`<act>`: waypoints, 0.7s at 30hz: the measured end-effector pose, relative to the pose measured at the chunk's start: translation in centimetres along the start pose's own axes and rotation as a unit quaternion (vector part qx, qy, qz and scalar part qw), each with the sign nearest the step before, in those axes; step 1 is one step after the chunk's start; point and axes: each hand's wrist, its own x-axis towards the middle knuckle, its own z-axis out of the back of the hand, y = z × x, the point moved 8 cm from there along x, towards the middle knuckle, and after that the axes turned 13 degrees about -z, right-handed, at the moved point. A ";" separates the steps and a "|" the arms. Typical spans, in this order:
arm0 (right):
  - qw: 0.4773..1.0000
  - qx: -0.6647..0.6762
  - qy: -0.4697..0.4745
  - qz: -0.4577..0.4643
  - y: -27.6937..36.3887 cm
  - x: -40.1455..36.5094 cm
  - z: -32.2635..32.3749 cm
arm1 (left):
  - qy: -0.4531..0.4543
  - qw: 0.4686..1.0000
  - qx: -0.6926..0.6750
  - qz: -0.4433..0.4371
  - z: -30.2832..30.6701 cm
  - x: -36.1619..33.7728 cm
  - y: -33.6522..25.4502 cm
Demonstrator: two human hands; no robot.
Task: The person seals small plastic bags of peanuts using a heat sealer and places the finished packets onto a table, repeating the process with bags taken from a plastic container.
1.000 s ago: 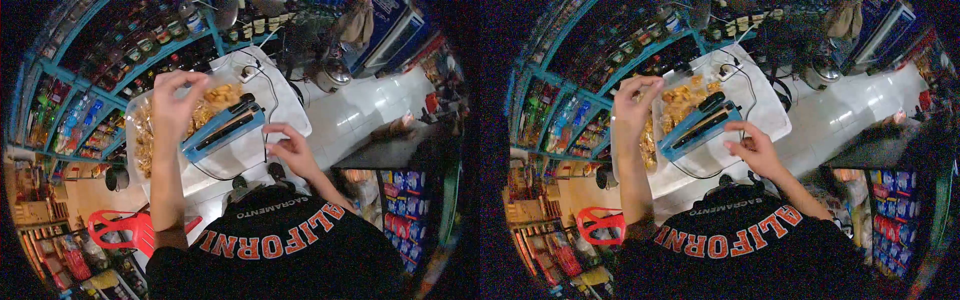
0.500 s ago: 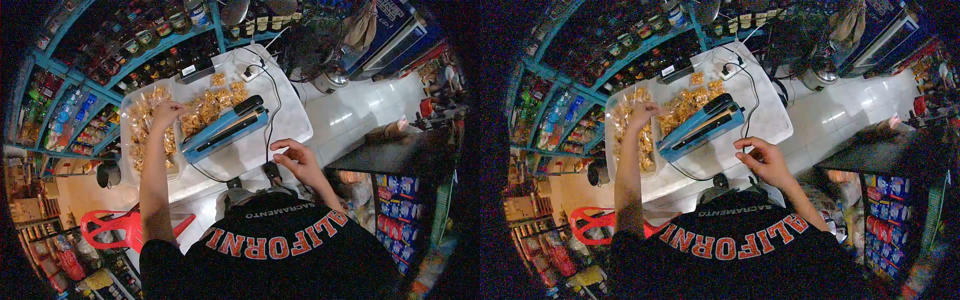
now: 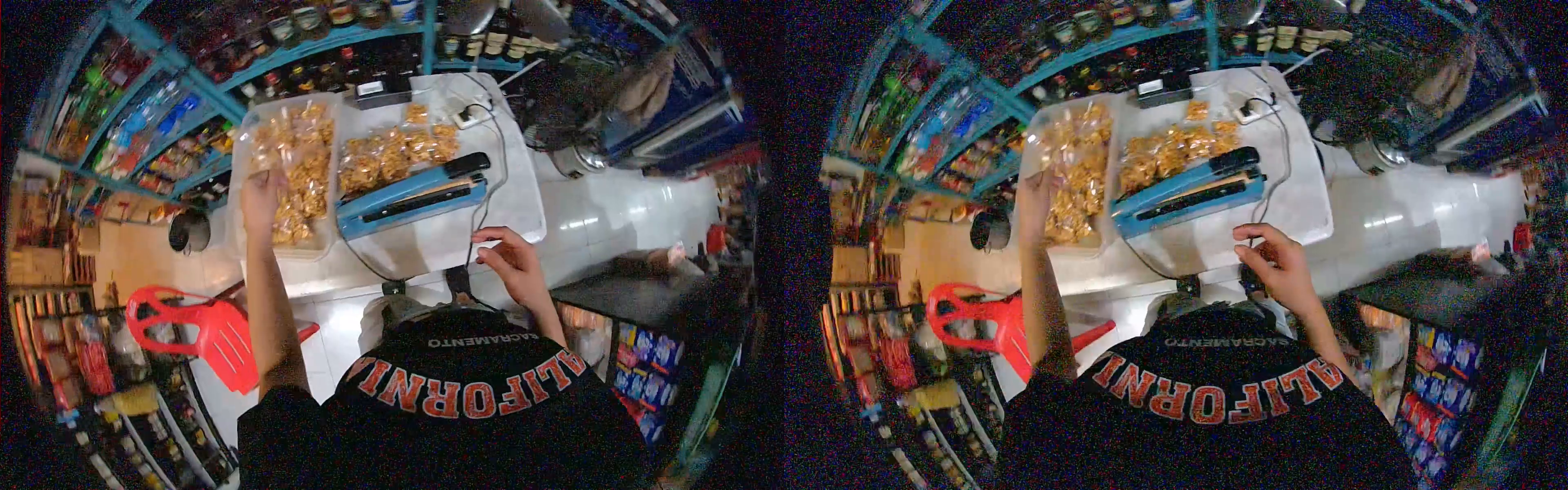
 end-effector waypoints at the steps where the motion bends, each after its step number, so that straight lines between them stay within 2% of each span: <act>1: 1.000 0.006 0.002 -0.015 -0.3 0.1 -0.2 | -0.094 0.992 0.047 -0.071 0.8 -0.8 1.9; 2: 0.999 0.011 0.001 -0.031 -0.7 0.3 -0.3 | -0.184 0.968 0.094 -0.142 1.8 -2.2 2.5; 3: 1.000 0.011 0.002 -0.010 -0.5 0.4 -0.7 | -0.192 0.947 0.205 -0.158 1.9 -4.1 1.6; 4: 1.000 0.009 0.007 -0.013 -0.7 0.5 -0.9 | -0.192 0.947 0.206 -0.153 1.9 -5.1 2.1; 6: 0.998 -0.041 0.036 -0.004 -0.7 0.7 -1.8 | -0.142 0.942 0.291 -0.088 1.2 -5.9 3.9; 7: 0.998 -0.042 0.039 -0.003 -0.4 0.8 -2.0 | -0.143 0.942 0.292 -0.085 1.2 -6.3 4.3; 9: 0.995 -0.062 0.065 -0.047 -0.1 0.8 -2.9 | -0.074 0.961 0.247 -0.096 -0.2 -6.5 5.3; 16: 0.995 -0.067 0.070 -0.032 -0.6 1.0 -3.6 | -0.054 0.974 0.210 -0.068 -1.8 -4.6 4.9; 18: 0.993 -0.077 0.069 -0.049 -1.0 0.8 -3.5 | -0.177 0.939 0.262 -0.133 -0.5 -3.2 2.5; 19: 0.993 -0.078 0.067 -0.049 -1.1 0.7 -3.4 | -0.177 0.940 0.260 -0.135 -0.6 -2.0 2.4; 21: 0.997 -0.061 0.038 -0.011 -1.0 0.7 -3.2 | -0.264 0.940 0.200 -0.076 1.1 0.0 3.2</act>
